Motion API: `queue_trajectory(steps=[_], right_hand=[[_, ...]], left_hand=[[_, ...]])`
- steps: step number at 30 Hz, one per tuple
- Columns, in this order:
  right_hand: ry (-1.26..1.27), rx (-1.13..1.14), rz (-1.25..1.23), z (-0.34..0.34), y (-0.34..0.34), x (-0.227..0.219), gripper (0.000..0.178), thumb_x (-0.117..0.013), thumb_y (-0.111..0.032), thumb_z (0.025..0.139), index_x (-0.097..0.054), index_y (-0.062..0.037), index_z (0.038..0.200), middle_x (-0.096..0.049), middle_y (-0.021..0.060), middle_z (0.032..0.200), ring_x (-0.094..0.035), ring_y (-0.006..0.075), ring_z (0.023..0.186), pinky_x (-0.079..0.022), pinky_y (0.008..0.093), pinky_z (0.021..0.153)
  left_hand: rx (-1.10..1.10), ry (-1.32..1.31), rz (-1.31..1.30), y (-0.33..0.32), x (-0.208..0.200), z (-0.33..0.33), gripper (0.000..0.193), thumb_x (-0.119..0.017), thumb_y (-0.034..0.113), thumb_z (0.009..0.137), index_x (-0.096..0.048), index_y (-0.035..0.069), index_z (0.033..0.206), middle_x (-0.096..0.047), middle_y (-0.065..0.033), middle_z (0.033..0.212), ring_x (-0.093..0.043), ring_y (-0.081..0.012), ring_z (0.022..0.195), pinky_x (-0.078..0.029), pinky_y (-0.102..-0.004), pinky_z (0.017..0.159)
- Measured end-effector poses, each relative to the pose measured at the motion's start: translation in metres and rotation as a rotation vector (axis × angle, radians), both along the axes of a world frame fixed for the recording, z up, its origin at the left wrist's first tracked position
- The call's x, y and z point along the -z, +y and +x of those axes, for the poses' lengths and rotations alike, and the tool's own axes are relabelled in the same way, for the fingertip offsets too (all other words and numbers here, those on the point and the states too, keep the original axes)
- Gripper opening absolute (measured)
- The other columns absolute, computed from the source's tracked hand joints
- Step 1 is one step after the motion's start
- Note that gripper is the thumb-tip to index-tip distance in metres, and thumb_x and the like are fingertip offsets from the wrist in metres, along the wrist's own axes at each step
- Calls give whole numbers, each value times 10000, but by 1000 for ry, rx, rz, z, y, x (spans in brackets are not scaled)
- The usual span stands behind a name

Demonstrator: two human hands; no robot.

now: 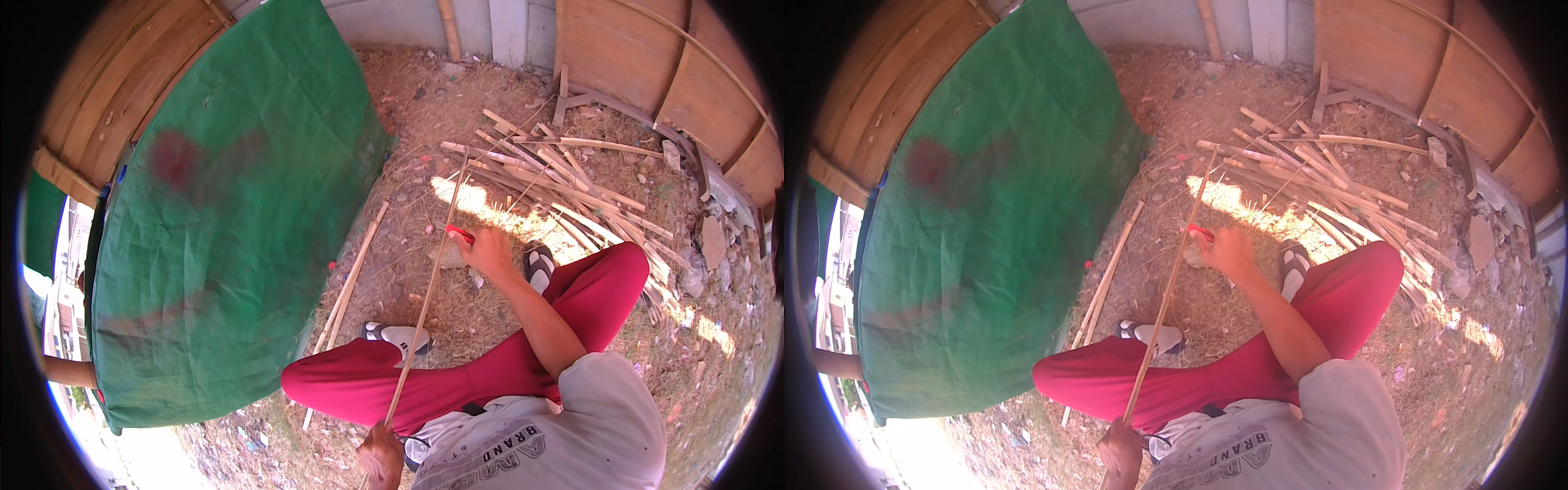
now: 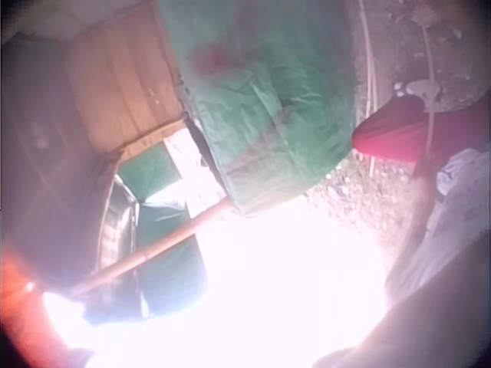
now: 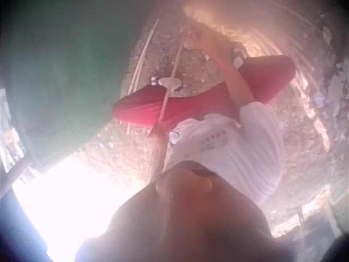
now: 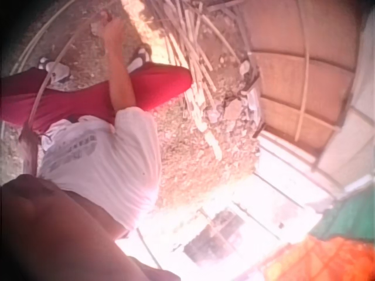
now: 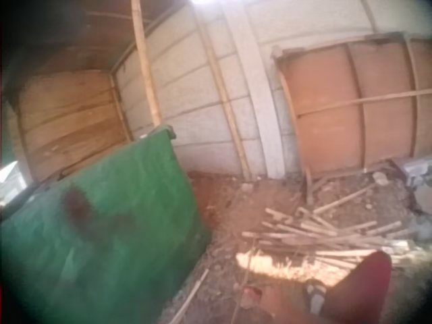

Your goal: The person sits on the ground and uses a red utility knife to shave the surface of a long bamboo stick. They hold the stick with their left hand and scrape along its length with the knife in their right hand, removing thin strips of material.

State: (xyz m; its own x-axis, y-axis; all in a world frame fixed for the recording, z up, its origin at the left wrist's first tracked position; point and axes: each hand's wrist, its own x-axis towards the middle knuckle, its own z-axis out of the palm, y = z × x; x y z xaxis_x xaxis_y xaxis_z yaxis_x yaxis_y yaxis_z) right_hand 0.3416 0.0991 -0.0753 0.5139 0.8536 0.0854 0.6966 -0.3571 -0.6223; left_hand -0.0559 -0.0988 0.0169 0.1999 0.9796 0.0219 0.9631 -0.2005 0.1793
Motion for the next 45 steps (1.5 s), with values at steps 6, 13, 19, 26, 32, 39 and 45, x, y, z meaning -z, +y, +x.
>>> queue_trajectory(steps=[6,13,19,26,32,39,45], right_hand=[[11,-5,-68,9,4,-6,482,-627,-542,932,-796,-91,918,-680,204,660,-705,389,670,-562,487,637],[-6,44,-102,18,8,-1,494,-619,-548,946,-796,-91,1001,-702,221,719,-704,418,714,-568,507,691],[14,106,-150,28,10,3,516,-607,-568,945,-794,-95,1033,-720,238,792,-720,426,800,-573,521,760],[174,457,-144,122,2,36,563,-594,-582,952,-794,-56,987,-732,288,950,-719,438,960,-557,530,848],[120,406,-317,111,4,54,559,-628,-582,930,-784,-46,966,-748,241,1003,-722,411,973,-562,501,845],[-53,283,-529,89,-10,65,661,-666,-599,896,-722,15,1133,-743,223,1093,-736,366,999,-573,458,869],[158,-315,-813,42,-8,56,615,-745,-601,813,-760,6,912,-754,167,858,-740,325,861,-562,458,772]], left_hand=[[15,26,1,-13,-7,-21,115,-716,121,922,-682,27,866,-625,-149,608,-612,-300,465,-427,-426,404],[40,70,8,-30,-10,-44,112,-704,141,933,-677,41,891,-629,-136,651,-615,-285,503,-446,-421,433],[82,111,1,-43,-15,-65,112,-695,158,942,-673,53,912,-633,-126,687,-617,-273,536,-462,-416,458],[192,232,-2,-79,-30,-130,114,-683,177,953,-668,66,937,-637,-113,730,-620,-258,574,-481,-411,488],[156,356,165,-64,-37,-125,122,-606,193,1013,-669,98,968,-652,-85,770,-645,-282,638,-507,-419,523],[34,340,38,-40,-41,-112,113,-573,138,998,-666,76,1011,-681,-162,829,-669,-334,703,-520,-456,561],[-161,271,107,-27,-14,-117,181,-581,179,1002,-698,65,925,-677,-167,736,-661,-357,617,-515,-454,533]])
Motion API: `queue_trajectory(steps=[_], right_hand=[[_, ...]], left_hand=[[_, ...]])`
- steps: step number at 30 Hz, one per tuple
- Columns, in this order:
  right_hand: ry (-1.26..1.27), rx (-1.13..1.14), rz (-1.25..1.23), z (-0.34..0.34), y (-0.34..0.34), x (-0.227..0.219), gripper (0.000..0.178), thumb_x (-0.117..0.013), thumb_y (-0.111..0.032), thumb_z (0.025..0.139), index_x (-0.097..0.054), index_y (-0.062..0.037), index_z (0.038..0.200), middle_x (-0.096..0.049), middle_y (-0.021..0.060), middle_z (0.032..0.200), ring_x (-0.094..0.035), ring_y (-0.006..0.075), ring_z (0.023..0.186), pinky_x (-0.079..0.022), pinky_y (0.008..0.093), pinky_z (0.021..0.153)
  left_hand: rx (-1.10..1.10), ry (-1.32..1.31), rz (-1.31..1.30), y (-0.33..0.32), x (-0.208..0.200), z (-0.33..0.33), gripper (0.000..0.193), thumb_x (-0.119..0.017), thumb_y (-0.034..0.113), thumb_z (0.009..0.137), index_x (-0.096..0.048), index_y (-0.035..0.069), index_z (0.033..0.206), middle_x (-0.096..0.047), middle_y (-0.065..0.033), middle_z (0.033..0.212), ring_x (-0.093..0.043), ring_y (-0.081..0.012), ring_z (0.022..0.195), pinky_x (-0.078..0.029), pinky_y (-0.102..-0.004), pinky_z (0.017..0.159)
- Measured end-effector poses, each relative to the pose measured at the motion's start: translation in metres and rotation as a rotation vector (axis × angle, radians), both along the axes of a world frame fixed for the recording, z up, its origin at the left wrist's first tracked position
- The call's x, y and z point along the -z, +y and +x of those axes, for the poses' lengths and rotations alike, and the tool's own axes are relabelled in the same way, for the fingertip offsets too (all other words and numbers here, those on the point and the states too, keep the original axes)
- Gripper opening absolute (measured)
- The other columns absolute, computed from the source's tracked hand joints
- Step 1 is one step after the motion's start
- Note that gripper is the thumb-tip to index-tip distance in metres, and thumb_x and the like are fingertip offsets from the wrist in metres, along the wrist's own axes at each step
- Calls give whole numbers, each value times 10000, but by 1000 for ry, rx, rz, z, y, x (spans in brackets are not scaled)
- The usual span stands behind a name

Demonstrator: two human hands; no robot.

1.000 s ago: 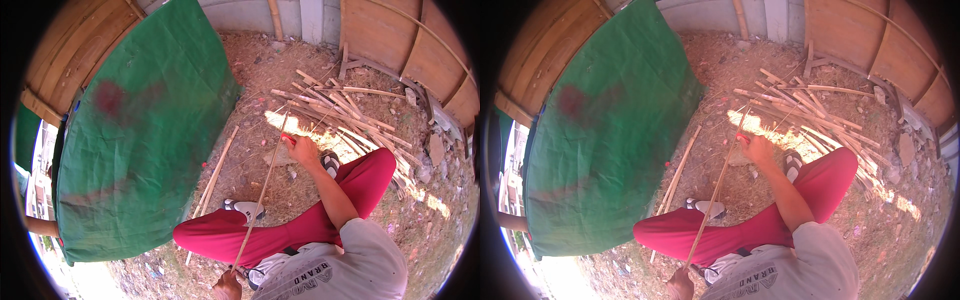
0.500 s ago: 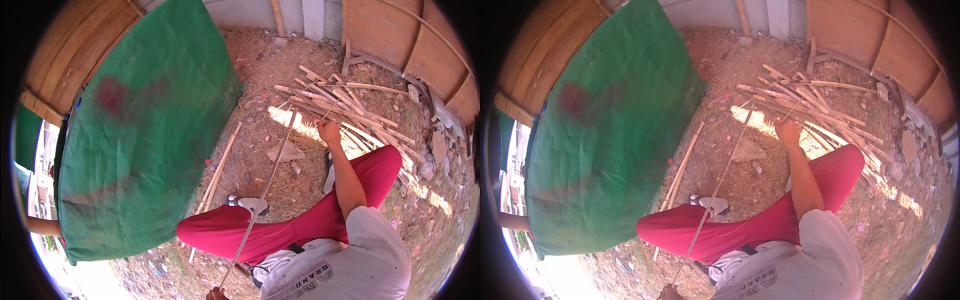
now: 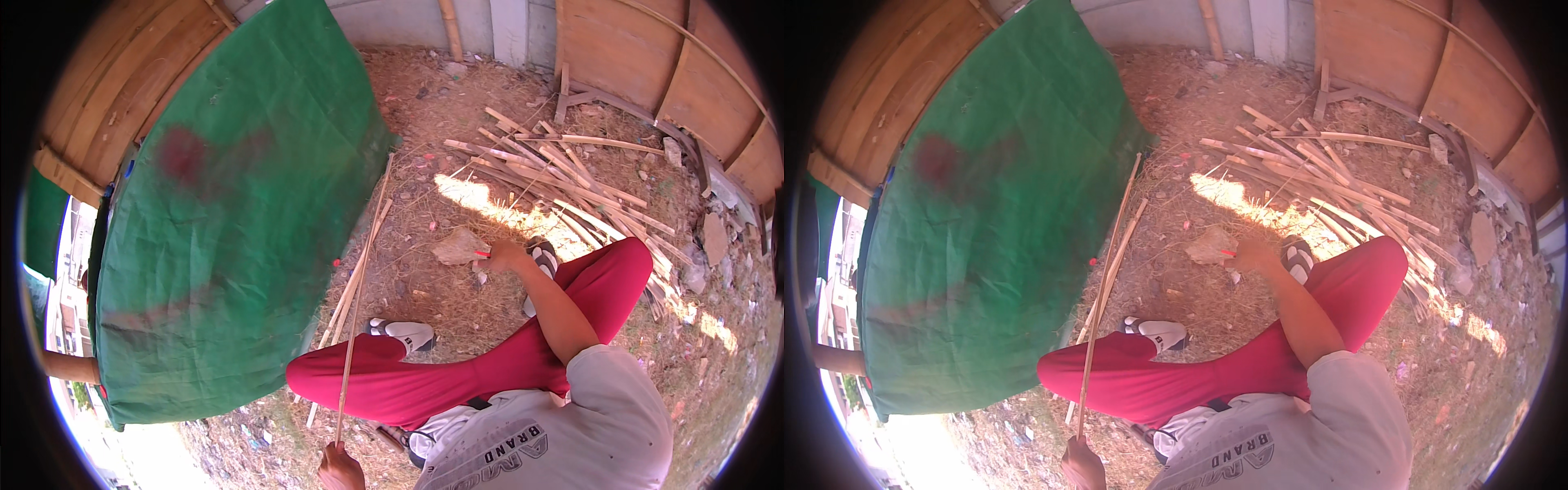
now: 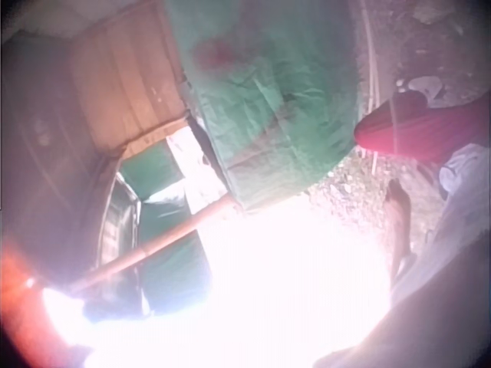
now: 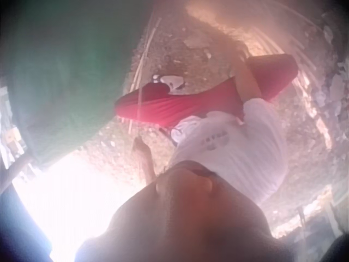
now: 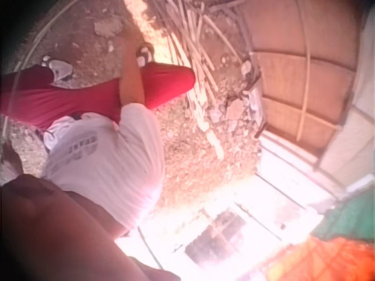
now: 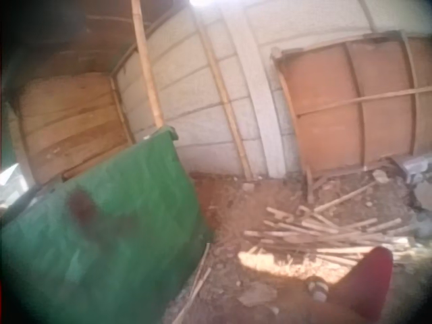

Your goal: The person sits on the ground and uses a red utility knife to shave the surface of a long bamboo stick. They hold the stick with their left hand and scrape along its length with the knife in their right hand, removing thin strips of material.

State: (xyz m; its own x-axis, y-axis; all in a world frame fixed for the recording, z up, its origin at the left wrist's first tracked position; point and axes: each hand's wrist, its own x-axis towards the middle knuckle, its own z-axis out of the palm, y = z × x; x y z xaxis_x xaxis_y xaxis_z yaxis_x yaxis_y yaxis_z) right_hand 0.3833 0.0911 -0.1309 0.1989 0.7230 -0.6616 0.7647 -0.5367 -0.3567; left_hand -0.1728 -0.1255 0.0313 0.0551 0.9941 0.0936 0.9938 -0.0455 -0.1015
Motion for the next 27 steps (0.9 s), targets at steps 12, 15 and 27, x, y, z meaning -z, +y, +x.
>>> queue_trajectory(steps=[12,15,27], right_hand=[[773,418,556,-61,10,-74,420,-649,-443,1006,-757,-41,1062,-765,87,934,-545,96,604,-447,305,566],[1121,625,579,-58,11,-83,443,-592,-404,1052,-691,-23,1257,-755,103,1095,-421,47,548,-391,262,538],[1466,698,546,-62,10,-71,463,-543,-296,1087,-491,-51,1477,-646,164,1346,-340,29,540,-361,241,533]], left_hand=[[-75,-691,-253,16,1,34,310,-594,193,1020,-680,-49,847,-579,-104,566,-548,-197,482,-376,-362,464],[-13,-789,-425,21,14,19,326,-592,249,1035,-685,-30,895,-610,-71,642,-567,-160,550,-413,-333,488],[-393,-1227,-970,31,23,-4,460,-587,370,1060,-653,-30,842,-489,-4,574,-409,-65,456,-292,-235,401]])
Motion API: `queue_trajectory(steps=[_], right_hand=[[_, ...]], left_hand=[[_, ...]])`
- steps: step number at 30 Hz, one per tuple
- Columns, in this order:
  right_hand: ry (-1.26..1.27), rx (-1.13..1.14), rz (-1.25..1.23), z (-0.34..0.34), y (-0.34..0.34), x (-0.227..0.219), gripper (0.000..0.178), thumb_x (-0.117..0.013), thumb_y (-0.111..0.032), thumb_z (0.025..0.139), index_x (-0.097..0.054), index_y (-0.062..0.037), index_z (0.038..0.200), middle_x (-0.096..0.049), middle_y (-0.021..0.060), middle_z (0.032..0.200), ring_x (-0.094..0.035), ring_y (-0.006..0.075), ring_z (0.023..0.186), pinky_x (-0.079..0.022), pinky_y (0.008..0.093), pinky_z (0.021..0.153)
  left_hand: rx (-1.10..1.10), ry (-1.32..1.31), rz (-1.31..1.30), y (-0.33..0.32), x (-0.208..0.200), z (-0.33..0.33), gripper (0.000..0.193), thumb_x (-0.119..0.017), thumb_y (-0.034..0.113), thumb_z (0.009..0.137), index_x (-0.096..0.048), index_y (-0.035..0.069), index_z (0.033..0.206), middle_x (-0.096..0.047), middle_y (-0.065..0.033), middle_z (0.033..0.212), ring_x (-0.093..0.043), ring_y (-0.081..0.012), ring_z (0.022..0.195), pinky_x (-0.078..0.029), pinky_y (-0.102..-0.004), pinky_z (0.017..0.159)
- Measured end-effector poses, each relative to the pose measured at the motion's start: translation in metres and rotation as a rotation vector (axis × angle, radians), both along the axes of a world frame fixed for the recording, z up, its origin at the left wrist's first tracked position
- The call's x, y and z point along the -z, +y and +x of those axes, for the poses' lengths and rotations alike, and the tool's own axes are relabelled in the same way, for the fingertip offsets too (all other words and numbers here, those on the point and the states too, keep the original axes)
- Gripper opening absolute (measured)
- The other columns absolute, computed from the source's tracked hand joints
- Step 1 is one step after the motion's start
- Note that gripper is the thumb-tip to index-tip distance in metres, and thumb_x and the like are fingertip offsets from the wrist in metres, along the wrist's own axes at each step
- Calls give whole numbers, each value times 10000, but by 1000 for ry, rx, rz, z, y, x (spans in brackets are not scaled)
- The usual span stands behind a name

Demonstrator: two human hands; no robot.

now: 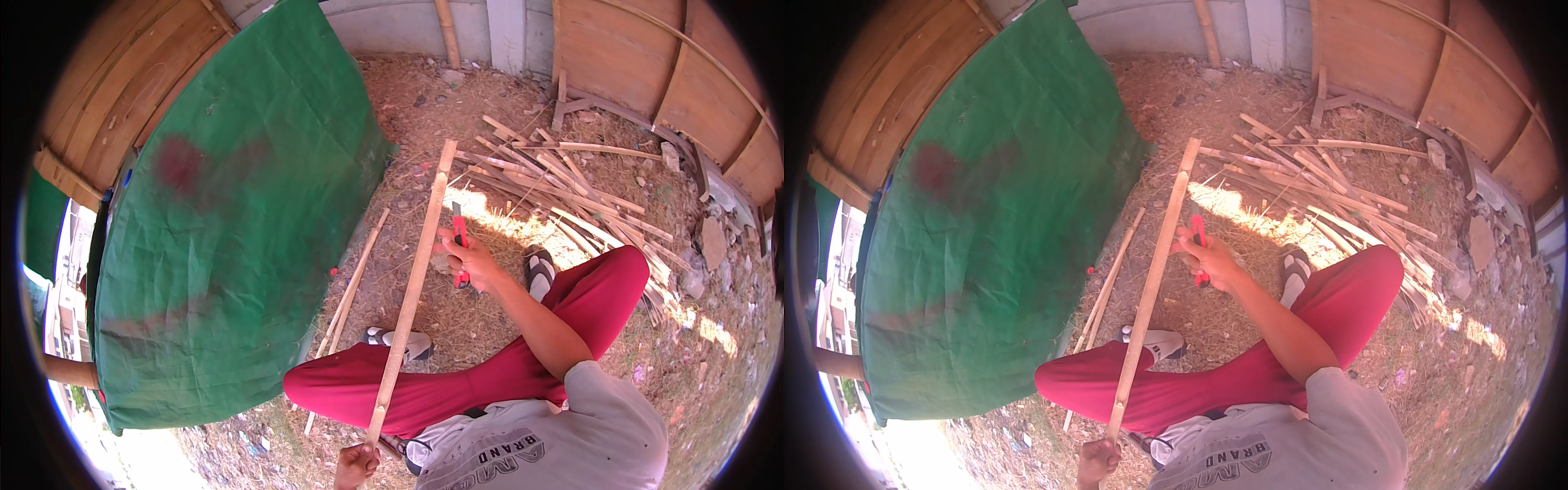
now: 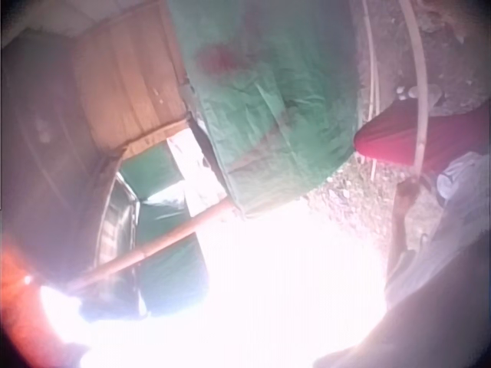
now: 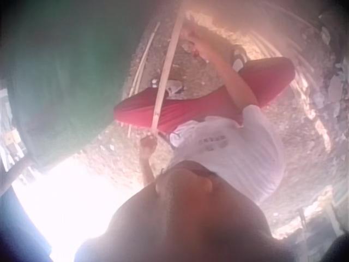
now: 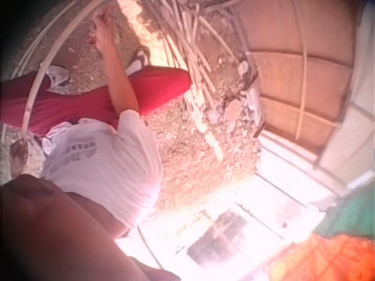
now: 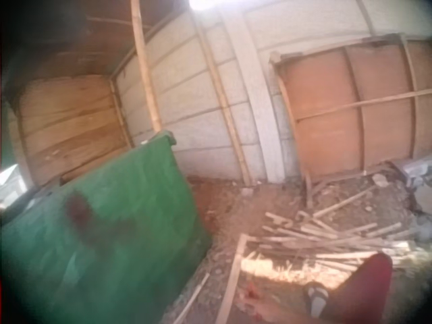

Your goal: The person sits on the ground and uses a red utility knife to shave the surface of a long bamboo stick. They hold the stick with their left hand and scrape along its length with the knife in their right hand, removing thin strips of material.

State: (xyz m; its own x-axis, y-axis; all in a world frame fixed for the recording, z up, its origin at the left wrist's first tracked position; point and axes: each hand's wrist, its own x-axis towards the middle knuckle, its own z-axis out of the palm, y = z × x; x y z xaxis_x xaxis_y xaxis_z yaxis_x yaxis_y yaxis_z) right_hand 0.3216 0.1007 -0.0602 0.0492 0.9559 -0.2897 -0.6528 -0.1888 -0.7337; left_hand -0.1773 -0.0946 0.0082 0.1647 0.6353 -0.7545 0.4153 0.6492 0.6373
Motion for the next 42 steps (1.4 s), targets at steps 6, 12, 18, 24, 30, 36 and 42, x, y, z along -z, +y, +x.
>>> queue_trajectory(steps=[6,12,18,24,30,36,42], right_hand=[[106,-103,93,-1,1,5,461,-548,-302,1083,-482,-128,1504,-658,94,1316,-342,14,550,-347,196,523],[128,-91,144,-3,2,6,453,-549,-280,1080,-473,-67,1472,-673,133,1274,-340,7,510,-347,194,482],[124,-83,112,-6,1,8,438,-562,-286,1076,-514,-118,1477,-679,108,1258,-346,-6,555,-361,186,532],[94,-32,51,-7,2,11,436,-578,-302,1068,-538,-97,1451,-693,125,1228,-330,-9,528,-361,184,529],[18,15,13,-13,0,2,344,-632,-320,1040,-615,-100,1305,-721,108,1146,-355,-8,514,-362,193,516],[-63,135,-27,-14,0,-4,278,-728,-334,977,-616,-84,1023,-750,104,983,-429,48,530,-366,236,487],[-193,210,-91,-11,-1,-12,267,-777,-310,934,-694,-60,980,-745,70,915,-450,45,554,-345,235,490]], left_hand=[[-191,-179,-105,-12,29,-27,345,-597,286,1041,-677,-25,914,-536,-43,608,-473,-106,499,-355,-278,433],[-12,-185,-125,-6,18,-25,434,-611,350,1046,-679,-66,943,-539,-74,610,-458,-127,495,-371,-285,453],[26,-305,7,-5,10,-17,587,-619,480,1009,-700,-96,1084,-663,-119,714,-567,-158,565,-441,-294,522],[77,-99,120,6,5,-13,749,-507,620,1011,-700,-98,1094,-726,-148,796,-624,-157,597,-499,-292,575],[93,6,219,11,-21,18,621,-575,510,1016,-675,-88,1152,-737,-116,826,-642,-137,659,-522,-279,635],[180,236,392,8,-26,43,341,-633,241,1043,-676,-76,1161,-727,-87,838,-652,-115,757,-519,-254,683],[155,251,340,11,-17,45,266,-620,200,1045,-717,-43,1092,-696,-56,796,-607,-95,729,-489,-266,658]])
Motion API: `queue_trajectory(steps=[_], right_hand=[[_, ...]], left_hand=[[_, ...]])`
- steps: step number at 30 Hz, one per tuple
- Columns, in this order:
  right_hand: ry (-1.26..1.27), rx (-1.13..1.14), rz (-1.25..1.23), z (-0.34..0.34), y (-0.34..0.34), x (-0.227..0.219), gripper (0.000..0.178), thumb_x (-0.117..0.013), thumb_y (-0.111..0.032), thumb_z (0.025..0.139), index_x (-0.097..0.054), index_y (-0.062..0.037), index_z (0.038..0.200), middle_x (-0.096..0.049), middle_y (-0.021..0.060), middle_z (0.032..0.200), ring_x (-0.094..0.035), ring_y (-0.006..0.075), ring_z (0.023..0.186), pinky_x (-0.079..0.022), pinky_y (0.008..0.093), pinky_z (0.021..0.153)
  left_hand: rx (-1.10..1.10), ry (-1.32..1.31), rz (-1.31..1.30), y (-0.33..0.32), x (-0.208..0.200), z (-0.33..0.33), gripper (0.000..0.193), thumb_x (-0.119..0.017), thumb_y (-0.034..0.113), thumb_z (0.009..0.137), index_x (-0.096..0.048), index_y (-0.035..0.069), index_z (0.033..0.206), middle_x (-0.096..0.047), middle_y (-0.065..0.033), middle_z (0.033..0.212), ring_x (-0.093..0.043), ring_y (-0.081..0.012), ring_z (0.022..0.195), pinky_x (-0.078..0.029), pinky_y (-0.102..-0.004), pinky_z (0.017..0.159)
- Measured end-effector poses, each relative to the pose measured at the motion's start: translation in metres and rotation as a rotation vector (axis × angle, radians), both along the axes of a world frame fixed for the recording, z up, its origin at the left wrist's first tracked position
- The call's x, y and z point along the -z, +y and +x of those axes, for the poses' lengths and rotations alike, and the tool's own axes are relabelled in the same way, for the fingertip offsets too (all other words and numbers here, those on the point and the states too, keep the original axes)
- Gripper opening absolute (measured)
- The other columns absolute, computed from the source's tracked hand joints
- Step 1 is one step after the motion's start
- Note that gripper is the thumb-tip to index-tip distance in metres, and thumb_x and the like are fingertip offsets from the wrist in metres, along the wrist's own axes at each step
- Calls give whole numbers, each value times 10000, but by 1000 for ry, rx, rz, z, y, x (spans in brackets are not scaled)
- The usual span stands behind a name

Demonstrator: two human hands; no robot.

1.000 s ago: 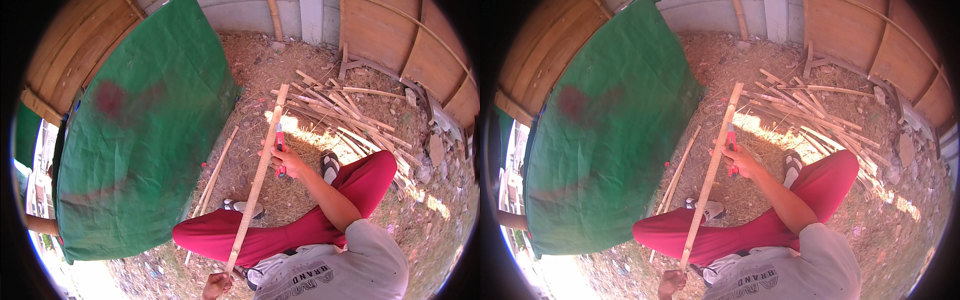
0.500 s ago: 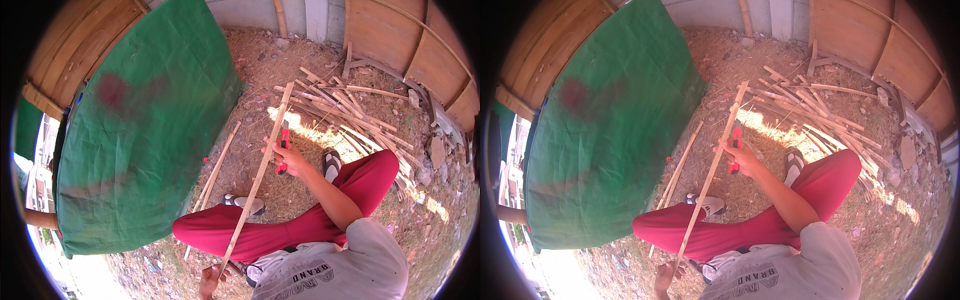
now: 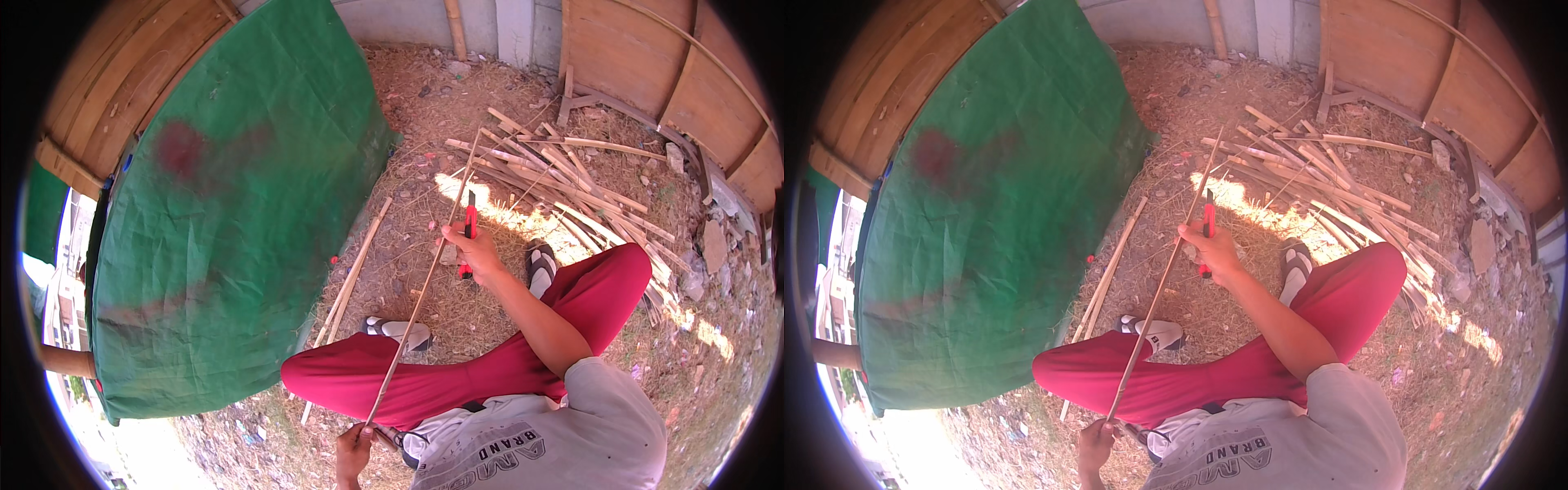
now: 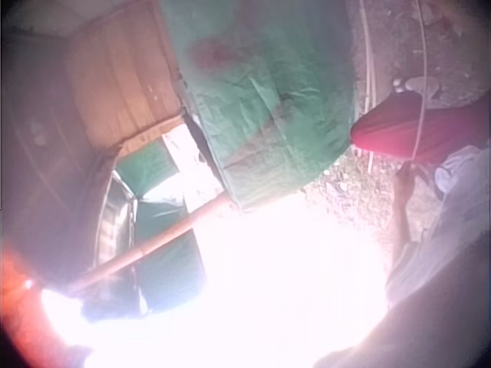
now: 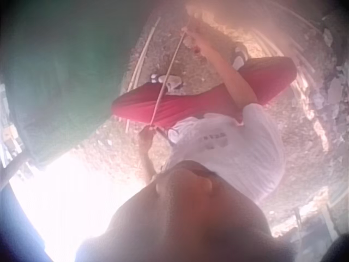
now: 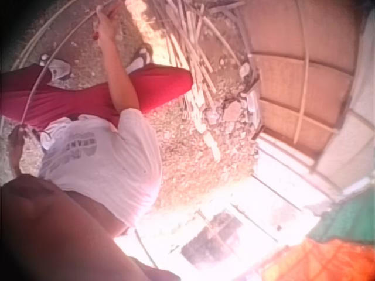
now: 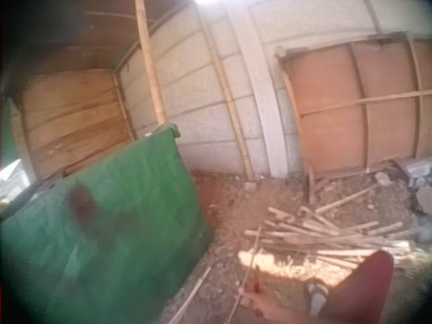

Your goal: The person sits on the ground and uses a red utility knife to shave the surface of a long bamboo stick. They hold the stick with their left hand and scrape along its length with the knife in their right hand, removing thin strips of material.

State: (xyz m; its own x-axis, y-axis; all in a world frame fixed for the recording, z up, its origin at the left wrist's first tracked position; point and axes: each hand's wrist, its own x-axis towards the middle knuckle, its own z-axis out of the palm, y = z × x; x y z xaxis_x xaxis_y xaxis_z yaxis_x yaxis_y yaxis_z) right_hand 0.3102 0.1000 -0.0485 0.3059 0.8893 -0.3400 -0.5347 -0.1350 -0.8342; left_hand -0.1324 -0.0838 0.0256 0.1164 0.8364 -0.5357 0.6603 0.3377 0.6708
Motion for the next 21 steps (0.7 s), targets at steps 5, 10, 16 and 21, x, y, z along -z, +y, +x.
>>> queue_trajectory(steps=[5,10,16,21], right_hand=[[-38,25,-7,0,-1,-2,288,-782,-295,926,-713,-30,1015,-749,82,912,-464,46,542,-336,242,474],[15,8,2,2,0,-5,301,-749,-293,955,-692,-19,1068,-764,113,928,-438,39,504,-317,240,451],[-8,-7,15,5,3,2,298,-716,-320,982,-690,-36,1072,-772,119,931,-398,36,487,-313,243,447],[-14,42,29,7,4,4,369,-710,-369,982,-687,-19,1097,-769,98,915,-389,38,494,-318,242,462]], left_hand=[[9,32,0,0,7,-2,271,-615,210,1046,-724,-36,1079,-687,-56,776,-606,-97,722,-486,-271,651],[34,18,66,1,7,-2,286,-626,228,1040,-724,-39,1070,-682,-53,758,-619,-102,719,-489,-278,644],[12,27,87,-1,8,3,301,-654,249,1022,-724,-39,1076,-674,-57,737,-613,-107,701,-486,-290,631],[7,110,154,2,16,6,299,-667,251,1011,-726,-32,1084,-645,-84,687,-585,-117,653,-476,-316,603]])
